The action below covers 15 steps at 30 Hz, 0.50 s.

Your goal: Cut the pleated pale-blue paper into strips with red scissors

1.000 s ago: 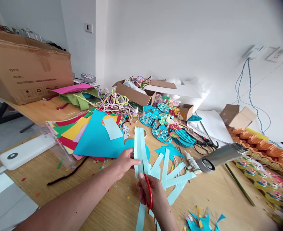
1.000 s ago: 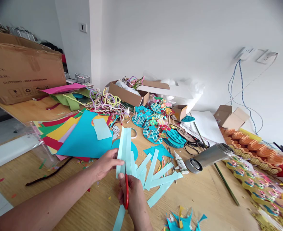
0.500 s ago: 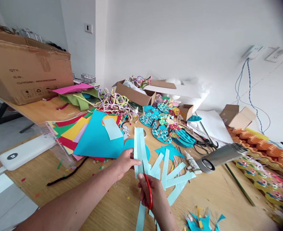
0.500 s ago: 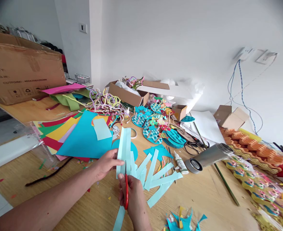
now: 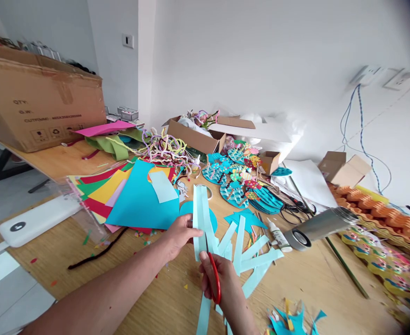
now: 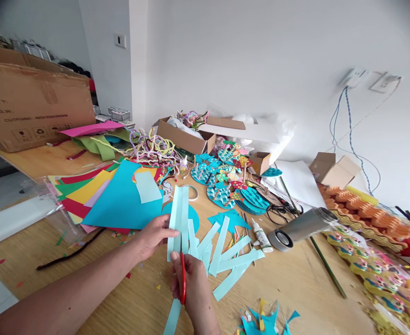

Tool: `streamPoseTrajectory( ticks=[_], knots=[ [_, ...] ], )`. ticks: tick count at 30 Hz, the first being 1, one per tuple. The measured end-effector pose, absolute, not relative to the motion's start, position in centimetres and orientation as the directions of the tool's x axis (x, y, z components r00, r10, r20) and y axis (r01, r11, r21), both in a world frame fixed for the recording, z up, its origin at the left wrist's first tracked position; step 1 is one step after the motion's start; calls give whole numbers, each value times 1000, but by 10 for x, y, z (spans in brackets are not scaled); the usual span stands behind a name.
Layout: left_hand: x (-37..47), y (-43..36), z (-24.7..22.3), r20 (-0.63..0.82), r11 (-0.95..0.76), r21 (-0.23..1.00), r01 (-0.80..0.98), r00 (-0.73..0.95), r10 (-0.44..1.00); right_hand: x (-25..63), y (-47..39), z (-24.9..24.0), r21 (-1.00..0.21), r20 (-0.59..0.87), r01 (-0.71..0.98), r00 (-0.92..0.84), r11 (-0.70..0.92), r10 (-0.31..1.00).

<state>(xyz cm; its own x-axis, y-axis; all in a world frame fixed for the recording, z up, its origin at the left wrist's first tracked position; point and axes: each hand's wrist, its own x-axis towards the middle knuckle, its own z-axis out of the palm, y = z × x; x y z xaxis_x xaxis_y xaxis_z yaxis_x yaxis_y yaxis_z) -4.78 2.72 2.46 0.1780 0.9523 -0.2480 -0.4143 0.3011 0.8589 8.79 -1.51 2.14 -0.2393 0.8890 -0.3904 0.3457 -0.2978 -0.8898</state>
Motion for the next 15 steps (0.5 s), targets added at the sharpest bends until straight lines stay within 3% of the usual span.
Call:
streamPoseTrajectory(
  ticks=[15],
  knots=[
    [-44, 28, 20, -243, 299, 867, -400, 185, 952, 88, -16, 23, -913, -353, 307, -264, -269, 897]
  ],
)
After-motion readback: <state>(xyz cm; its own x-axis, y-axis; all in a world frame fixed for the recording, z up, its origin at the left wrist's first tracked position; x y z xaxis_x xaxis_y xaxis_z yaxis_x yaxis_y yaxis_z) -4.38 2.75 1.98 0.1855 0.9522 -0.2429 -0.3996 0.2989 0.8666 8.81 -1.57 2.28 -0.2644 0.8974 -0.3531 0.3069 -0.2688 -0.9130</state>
